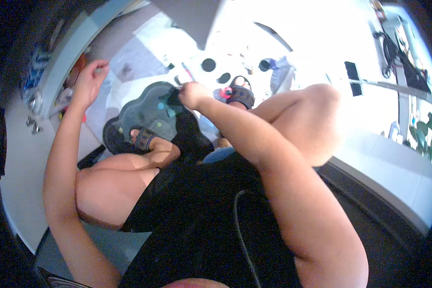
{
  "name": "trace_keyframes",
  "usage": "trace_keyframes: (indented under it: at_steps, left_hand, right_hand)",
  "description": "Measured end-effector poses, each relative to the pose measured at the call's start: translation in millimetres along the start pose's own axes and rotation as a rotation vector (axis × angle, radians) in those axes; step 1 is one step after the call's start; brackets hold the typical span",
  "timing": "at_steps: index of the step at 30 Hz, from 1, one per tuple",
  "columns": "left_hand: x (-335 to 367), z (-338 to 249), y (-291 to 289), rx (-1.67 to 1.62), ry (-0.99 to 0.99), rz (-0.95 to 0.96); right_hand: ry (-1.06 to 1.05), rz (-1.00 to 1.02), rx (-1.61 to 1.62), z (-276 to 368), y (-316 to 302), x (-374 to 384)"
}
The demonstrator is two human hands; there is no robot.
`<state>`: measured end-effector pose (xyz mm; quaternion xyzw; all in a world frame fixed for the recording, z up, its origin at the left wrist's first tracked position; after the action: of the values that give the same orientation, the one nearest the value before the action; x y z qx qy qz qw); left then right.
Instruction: The person organizes items in a low cabinet and on the floor by placing hygiene packets into a stack, handling small plastic bags of colored items, and putting away cleaning sponges and large soft items.
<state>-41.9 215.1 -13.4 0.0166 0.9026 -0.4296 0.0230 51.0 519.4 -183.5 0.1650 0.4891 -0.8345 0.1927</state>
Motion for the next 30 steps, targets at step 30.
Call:
trace_keyframes:
  at_steps: [30]
  left_hand:
    - [-46, -105, 274, -0.325, -0.134, 0.509]
  right_hand:
    - [0.568, -0.679, 0.227, -292, -133, 31]
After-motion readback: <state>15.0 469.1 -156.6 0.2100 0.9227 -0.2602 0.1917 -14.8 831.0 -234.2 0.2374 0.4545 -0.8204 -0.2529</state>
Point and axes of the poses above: each hand's wrist, its own x-axis towards the middle knuckle, its own y-axis out of the palm, z = x × y, the point moved 10 cm from there along x, towards the middle knuckle, and after that the axes turned 8 degrees about -z, right-handed, at the moved point
